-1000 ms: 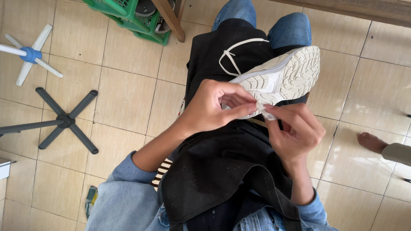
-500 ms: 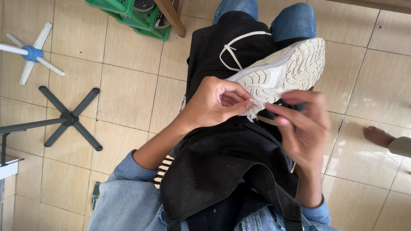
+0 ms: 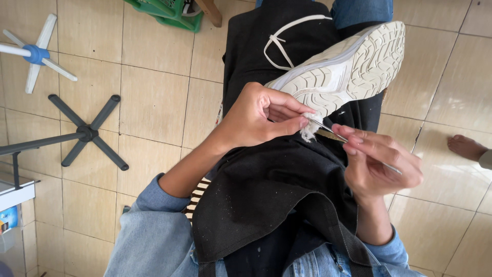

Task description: The person cleans the sole of a white sneaker using a small white cloth and a metal tool. They wipe the tread pattern and scrape the edges of the sole, then place the shoe on a table next to its pair.

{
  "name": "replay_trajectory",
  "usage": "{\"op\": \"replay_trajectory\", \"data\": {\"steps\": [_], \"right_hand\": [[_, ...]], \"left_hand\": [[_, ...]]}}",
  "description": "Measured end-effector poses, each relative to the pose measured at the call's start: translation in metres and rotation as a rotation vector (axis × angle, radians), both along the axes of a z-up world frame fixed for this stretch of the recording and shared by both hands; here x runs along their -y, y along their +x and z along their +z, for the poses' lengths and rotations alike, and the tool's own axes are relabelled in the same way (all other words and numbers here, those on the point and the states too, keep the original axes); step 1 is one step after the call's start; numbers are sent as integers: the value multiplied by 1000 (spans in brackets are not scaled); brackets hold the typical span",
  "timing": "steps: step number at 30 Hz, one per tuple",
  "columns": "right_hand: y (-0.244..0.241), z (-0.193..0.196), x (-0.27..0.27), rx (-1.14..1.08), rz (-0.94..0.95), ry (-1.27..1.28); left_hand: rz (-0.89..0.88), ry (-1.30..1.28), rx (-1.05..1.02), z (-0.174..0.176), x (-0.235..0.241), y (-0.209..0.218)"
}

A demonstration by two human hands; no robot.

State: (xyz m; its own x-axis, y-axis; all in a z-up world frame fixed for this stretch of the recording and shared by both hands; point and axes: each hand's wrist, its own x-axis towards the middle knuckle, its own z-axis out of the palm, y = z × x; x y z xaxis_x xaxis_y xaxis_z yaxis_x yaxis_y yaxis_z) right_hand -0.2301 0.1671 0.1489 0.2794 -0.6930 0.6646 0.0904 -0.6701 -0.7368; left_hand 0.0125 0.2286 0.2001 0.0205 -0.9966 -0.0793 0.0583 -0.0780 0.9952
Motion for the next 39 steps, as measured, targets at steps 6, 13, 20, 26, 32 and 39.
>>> {"op": "replay_trajectory", "data": {"steps": [6, 13, 20, 26, 32, 39], "right_hand": [[-1, 13, 5, -116, 39, -38], [-1, 43, 8, -564, 71, 101], [7, 13, 14, -362, -65, -138], [7, 9, 25, -246, 77, -301], [-31, -47, 33, -165, 263, 119], [-7, -74, 26, 31, 447, 961]], "left_hand": [[-40, -26, -47, -1, 1, 7], [-29, -100, -55, 2, 15, 12], [-200, -142, -232, 7, 41, 2], [-364, -93, -141, 13, 47, 11], [-499, -425, 175, -3, 78, 47], [-415, -336, -112, -112, 52, 19]]}}
